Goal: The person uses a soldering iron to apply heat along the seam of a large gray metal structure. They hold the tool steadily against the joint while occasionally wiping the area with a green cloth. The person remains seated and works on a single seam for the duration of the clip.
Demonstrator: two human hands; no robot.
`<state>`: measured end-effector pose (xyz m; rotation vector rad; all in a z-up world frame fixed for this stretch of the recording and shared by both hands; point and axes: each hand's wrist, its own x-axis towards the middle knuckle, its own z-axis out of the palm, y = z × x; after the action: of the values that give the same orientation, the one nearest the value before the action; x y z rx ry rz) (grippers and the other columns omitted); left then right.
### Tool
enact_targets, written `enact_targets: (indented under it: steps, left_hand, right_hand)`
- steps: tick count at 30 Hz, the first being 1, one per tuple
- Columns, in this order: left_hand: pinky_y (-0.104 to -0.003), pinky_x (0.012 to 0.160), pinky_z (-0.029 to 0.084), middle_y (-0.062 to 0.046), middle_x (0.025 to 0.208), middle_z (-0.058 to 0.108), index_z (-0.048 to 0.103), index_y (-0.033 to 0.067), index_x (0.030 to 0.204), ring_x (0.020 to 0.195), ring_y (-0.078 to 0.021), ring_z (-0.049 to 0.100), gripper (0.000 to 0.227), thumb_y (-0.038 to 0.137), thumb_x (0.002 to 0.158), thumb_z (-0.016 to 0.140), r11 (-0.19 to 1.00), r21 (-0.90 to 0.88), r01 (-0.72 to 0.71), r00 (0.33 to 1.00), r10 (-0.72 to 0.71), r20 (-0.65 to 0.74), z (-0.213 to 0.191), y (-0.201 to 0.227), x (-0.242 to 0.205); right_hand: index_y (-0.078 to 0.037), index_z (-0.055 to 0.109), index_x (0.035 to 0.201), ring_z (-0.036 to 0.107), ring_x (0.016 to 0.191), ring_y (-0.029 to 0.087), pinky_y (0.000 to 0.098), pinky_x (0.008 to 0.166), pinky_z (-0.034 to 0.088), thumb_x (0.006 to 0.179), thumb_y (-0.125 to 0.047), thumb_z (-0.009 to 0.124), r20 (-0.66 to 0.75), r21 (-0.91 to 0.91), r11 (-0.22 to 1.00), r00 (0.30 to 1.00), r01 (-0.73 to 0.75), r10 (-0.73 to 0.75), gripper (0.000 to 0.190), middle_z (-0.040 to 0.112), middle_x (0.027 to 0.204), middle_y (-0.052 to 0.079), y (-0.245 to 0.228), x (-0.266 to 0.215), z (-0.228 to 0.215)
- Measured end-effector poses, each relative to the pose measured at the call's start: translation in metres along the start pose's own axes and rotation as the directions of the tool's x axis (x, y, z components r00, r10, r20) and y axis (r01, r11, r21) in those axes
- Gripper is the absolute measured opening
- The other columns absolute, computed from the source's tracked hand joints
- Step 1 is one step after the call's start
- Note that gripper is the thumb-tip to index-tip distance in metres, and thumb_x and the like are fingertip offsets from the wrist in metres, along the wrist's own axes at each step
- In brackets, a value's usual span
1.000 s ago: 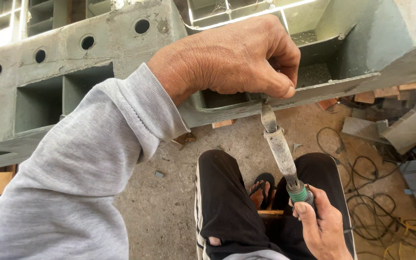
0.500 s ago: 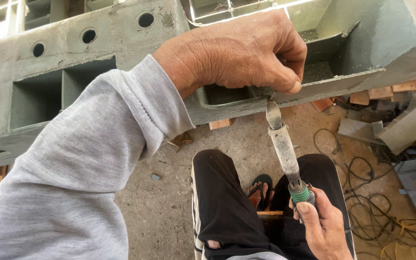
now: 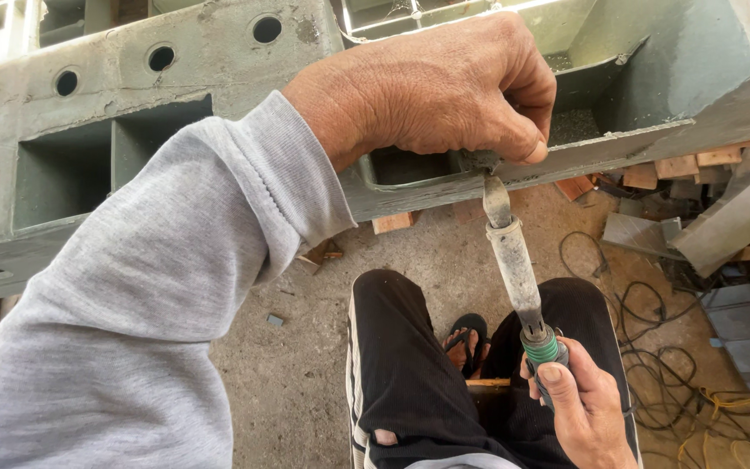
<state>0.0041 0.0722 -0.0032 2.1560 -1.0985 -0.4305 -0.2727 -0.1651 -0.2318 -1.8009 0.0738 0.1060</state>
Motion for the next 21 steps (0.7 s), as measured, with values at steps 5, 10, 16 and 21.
enact_targets:
  steps: [5,10,16,21]
  left_hand:
    - [-0.028,0.057,0.055,0.000,0.068,0.074,0.080,0.0126,0.081,0.058,-0.0088,0.067,0.012,0.022,0.074,0.079,1.000,-0.012,0.004,1.000,-0.004,0.007,-0.001,0.002,0.001]
    - [-0.028,0.056,0.056,0.000,0.068,0.075,0.081,0.0123,0.081,0.057,-0.0088,0.068,0.013,0.021,0.072,0.079,1.000,-0.020,0.019,1.000,-0.019,-0.004,0.000,0.000,0.000]
    - [-0.027,0.056,0.056,-0.001,0.068,0.075,0.081,0.0109,0.082,0.058,-0.0089,0.068,0.014,0.022,0.074,0.079,1.000,-0.015,0.000,1.000,0.000,0.002,-0.001,0.001,0.001]
    - [-0.028,0.057,0.056,-0.001,0.069,0.075,0.081,0.0111,0.083,0.058,-0.0096,0.068,0.014,0.022,0.074,0.079,1.000,-0.009,0.015,1.000,-0.015,0.005,-0.001,-0.001,0.001]
  right_hand:
    - [0.005,0.066,0.119,0.062,0.064,0.012,0.0253,0.056,0.050,0.101,-0.026,0.056,-0.056,0.137,0.989,0.997,0.052,-0.045,0.038,0.071,0.084,0.009,0.008,-0.007,-0.001]
    - [0.007,0.065,0.119,0.062,0.065,0.012,0.0258,0.059,0.052,0.101,-0.024,0.058,-0.061,0.173,0.983,0.997,0.059,-0.049,0.037,0.070,0.086,0.011,0.012,-0.011,-0.006]
    - [0.006,0.065,0.119,0.064,0.064,0.011,0.0248,0.057,0.052,0.099,-0.025,0.059,-0.059,0.057,0.995,0.995,0.088,-0.084,0.037,0.072,0.082,0.007,0.006,-0.008,-0.006]
    - [0.005,0.065,0.121,0.063,0.065,0.010,0.0242,0.057,0.052,0.100,-0.026,0.058,-0.063,0.069,0.995,0.996,0.070,-0.066,0.038,0.071,0.083,0.007,0.004,-0.004,-0.004]
